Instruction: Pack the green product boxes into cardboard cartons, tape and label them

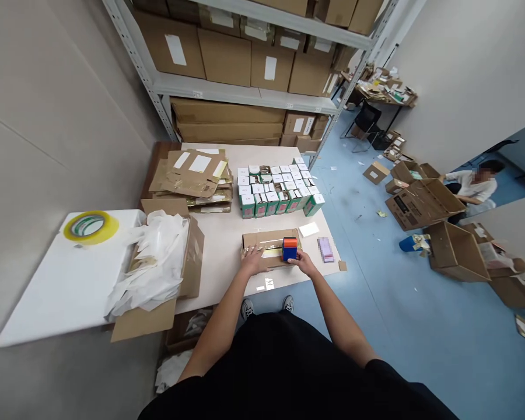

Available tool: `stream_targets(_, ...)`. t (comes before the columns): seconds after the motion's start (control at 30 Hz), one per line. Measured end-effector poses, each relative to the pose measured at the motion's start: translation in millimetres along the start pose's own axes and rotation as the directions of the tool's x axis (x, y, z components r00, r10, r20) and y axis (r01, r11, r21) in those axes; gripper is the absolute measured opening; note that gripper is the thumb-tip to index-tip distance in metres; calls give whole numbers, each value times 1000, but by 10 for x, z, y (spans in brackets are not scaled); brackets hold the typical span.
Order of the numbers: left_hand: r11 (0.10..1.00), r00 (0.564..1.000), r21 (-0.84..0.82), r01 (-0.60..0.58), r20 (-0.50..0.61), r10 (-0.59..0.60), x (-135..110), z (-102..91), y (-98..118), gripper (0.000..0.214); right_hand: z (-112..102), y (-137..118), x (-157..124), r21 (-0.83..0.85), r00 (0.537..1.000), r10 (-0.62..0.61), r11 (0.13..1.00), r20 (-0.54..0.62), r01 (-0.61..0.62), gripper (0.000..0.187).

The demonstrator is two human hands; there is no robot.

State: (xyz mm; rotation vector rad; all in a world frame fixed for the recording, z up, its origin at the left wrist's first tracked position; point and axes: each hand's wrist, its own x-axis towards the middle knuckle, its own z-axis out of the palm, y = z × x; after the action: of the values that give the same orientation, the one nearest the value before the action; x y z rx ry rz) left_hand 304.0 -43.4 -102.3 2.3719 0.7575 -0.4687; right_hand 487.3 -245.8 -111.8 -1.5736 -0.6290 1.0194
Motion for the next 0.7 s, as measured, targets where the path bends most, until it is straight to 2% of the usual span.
stream_targets(0.1,972,990,-227,-62,-138,31,16,-165,90,81,-25,-5,2,15,1000,6,1000,25,-7,59)
stream_targets(0.17,917,962,-368,-156,-267,56,55,-304,220,63,-41,-11,14,22,999,-4,1000,50,3,57)
stream_targets(0.23,843,942,-484,-233,-329,72,120,-454,383,55,-55,-11,26,30,998,-23,999,64,21,56)
stream_targets(0.3,778,951,-575,-254,-296,92,208,-594,543,52,-69,-6,32,22,996,-39,999,78,37,53)
stream_targets(0.37,756,955,-594,-274,-262,139,304,-708,667,51,-83,4,34,5,993,-54,999,103,53,51)
stream_targets(0.53,780,947,-539,-318,-143,288,461,-850,789,49,-105,8,57,13,985,-86,996,153,85,45)
stream_targets(0.7,802,939,-495,-335,-105,327,467,-899,853,40,-139,-70,83,-36,976,-83,995,204,92,46)
